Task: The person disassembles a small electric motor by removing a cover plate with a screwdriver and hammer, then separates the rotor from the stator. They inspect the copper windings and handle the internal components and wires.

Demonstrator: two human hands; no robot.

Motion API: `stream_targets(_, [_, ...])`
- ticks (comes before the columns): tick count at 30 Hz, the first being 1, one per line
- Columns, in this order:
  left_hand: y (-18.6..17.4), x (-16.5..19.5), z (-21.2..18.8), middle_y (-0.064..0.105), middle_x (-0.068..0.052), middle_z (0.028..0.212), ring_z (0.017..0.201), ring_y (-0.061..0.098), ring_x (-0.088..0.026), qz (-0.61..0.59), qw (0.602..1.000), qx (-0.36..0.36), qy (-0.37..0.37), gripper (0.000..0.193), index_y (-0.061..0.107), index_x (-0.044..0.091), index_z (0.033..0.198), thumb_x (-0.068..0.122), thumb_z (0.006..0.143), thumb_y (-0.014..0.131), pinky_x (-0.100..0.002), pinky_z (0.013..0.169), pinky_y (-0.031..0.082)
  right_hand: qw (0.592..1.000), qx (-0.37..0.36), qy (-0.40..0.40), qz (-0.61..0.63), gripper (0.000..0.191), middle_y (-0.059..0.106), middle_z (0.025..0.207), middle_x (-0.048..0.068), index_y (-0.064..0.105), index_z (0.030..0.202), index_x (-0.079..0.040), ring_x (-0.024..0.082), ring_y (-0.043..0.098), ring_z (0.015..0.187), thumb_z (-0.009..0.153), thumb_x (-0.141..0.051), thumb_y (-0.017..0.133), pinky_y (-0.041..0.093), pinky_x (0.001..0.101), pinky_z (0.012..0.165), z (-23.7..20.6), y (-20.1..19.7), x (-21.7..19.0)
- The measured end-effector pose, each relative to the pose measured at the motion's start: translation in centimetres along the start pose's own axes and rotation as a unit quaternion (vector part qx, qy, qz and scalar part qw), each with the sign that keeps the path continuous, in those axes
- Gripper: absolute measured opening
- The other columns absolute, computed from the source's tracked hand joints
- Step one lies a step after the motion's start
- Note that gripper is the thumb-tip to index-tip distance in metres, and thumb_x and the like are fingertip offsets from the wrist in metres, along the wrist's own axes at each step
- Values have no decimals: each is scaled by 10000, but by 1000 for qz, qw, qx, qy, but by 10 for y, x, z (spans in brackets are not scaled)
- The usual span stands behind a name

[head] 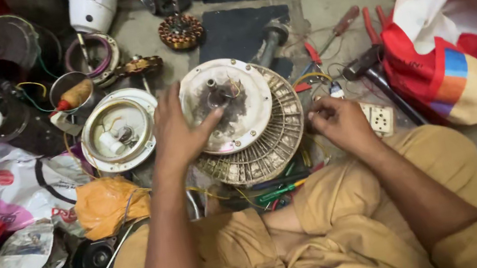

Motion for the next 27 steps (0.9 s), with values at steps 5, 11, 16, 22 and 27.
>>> stream_targets(5, [10, 22, 36, 459, -258, 1491, 1372, 410, -468, 14, 996, -74, -40, 1148, 392, 92, 1533, 669, 656, 856, -534, 1119, 356, 999, 13, 29, -33, 202, 698, 694, 75, 759, 1031, -67, 136, 608, 583, 894, -214, 739, 517, 307, 593, -13, 0, -3])
stream_targets(11, [7, 29, 40, 574, -209, 1360, 1270, 510, -411, 0, 999, -25, -25, 1015, 511, 59, 1404, 611, 632, 872, -501, 1069, 418, 999, 13, 35, -21, 188, 719, 710, 51, 759, 1052, -80, 118, 611, 592, 910, -194, 715, 512, 284, 585, -12, 3, -14])
stream_targets(16, [13, 25, 38, 633, -214, 1204, 1135, 545, -408, -19, 998, 40, -37, 855, 559, 11, 1244, 528, 638, 870, -513, 998, 424, 995, 57, 39, 76, 175, 748, 779, 10, 753, 1054, -45, 80, 619, 668, 929, -162, 718, 500, 239, 611, -15, 5, -14])
stream_targets(22, [27, 7, 28, 684, -185, 1006, 938, 640, -320, -216, 966, 49, -134, 609, 566, 57, 1115, 499, 765, 797, -469, 870, 494, 983, 27, -33, 177, 474, 702, 1157, 107, 640, 1342, -26, 127, 668, 1044, 921, -216, 743, 580, 258, 848, -21, 1, -68])
stream_targets(27, [61, 3, 21, 631, -103, 914, 841, 550, -182, -486, 860, 86, -133, 348, 567, 71, 1002, 401, 927, 646, -362, 749, 470, 969, 31, -238, 57, 940, 455, 1517, 179, 431, 1519, -43, 301, 489, 1377, 744, -312, 889, 442, 410, 1109, -22, -13, -156])
Point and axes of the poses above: each hand's wrist, its own z-axis towards the middle knuckle, its own y-axis out of the palm, x = y × z, the point moved 4 cm from there along z, towards the middle knuckle
